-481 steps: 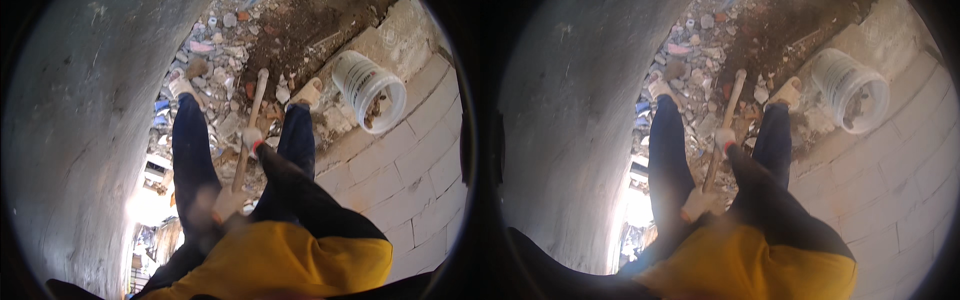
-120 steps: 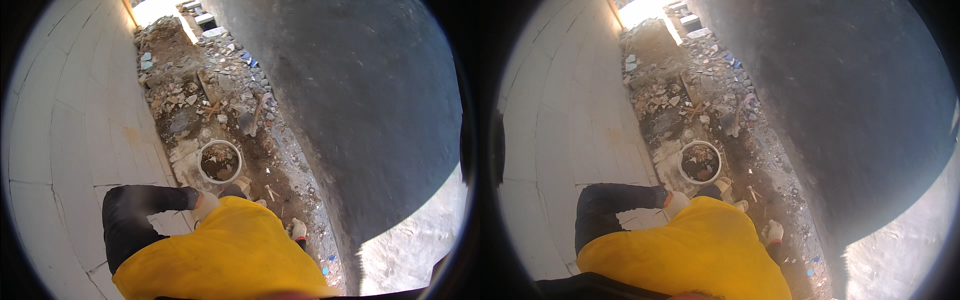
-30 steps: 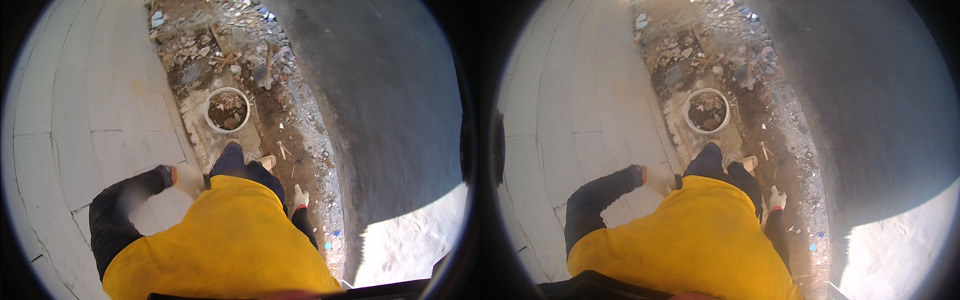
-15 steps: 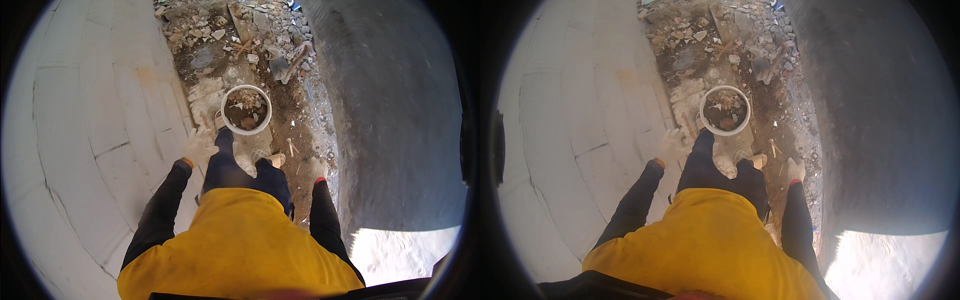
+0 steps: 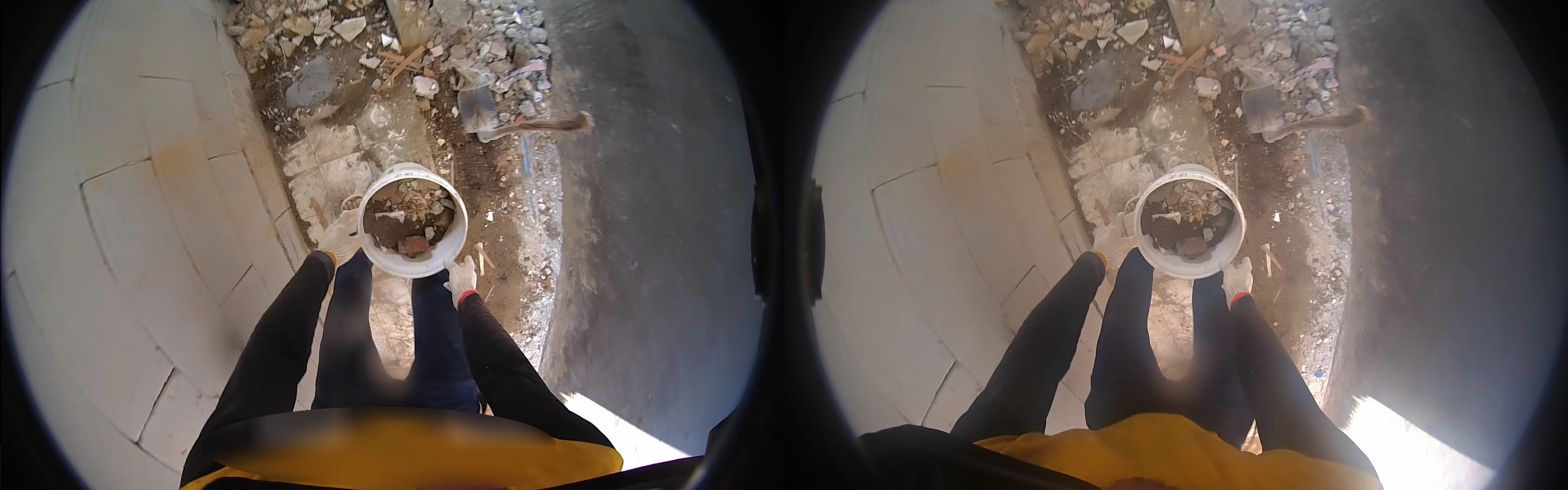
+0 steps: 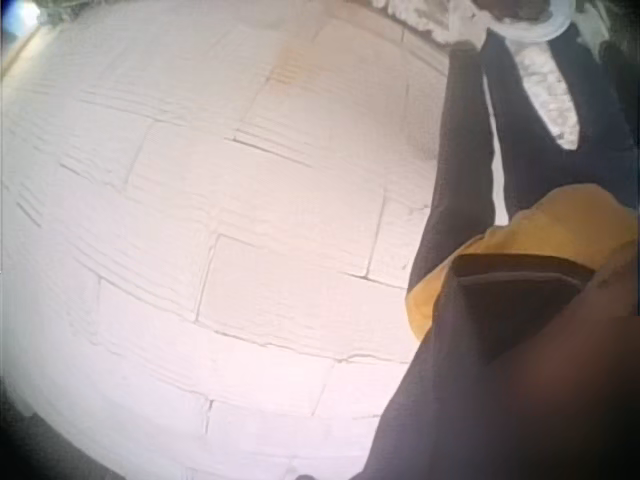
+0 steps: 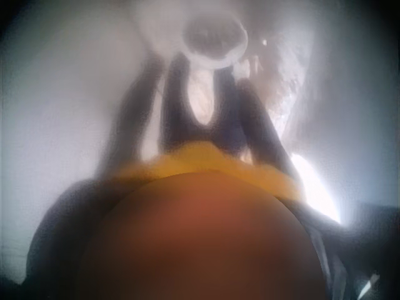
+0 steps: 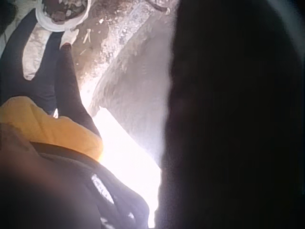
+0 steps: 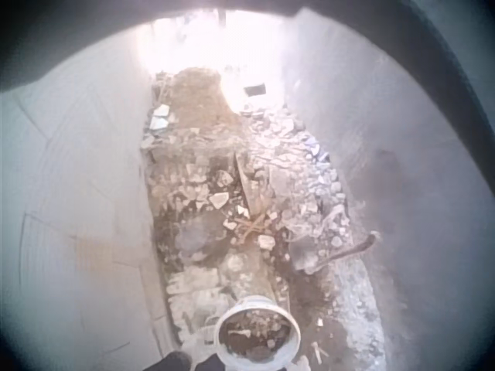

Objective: The person uses a hoe to scrape and gather rubble and dirt from a narrow tiled corridor, then transfers the debris into a white bucket. The person repeatedly scoops material and deposits it into the bucket, then lifts the bucket to move it.

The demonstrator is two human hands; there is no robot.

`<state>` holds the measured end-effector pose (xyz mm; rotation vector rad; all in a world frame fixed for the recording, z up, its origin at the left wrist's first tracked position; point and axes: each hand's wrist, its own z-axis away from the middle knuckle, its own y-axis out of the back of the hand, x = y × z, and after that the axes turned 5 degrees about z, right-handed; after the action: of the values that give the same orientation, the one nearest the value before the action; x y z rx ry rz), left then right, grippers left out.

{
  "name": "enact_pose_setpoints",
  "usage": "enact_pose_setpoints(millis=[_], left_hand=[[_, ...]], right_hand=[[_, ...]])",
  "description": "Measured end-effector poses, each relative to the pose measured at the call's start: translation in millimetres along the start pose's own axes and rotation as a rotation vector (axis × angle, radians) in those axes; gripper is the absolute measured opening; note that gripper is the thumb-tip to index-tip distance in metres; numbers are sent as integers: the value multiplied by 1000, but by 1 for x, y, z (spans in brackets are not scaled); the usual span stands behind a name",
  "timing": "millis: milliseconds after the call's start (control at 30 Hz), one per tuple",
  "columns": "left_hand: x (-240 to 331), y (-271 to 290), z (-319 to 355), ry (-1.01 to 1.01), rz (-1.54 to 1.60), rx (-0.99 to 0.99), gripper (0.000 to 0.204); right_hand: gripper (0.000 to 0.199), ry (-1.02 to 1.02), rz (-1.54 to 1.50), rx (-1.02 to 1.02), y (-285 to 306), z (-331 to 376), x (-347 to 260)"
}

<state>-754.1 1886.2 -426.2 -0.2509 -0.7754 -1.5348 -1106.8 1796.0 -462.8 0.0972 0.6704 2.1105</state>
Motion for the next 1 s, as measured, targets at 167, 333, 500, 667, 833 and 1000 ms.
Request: enact_pose_setpoints(millis=[167,333,500,667,833,1000], left_hand=[[-54,-58,-45,172,156,72,73],[-82,-70,-58,277,-136,103,45],[-70,-52,-66,192,-97,23,39],[-18,-53,-69,187,45,-34,41],[27,-57,-97,95,259,164,45],[24,-38,-147,28,-94,174,58]], right_hand=[[54,-84,-338,-183,-44,-74,46],[43,39,-262,-167,-42,-76,53],[43,165,287,-125,0,-55,-16],[88,414,674,-44,60,-70,-117],[75,573,542,-58,81,-75,-198],[64,1206,726,456,49,-6,-224]])
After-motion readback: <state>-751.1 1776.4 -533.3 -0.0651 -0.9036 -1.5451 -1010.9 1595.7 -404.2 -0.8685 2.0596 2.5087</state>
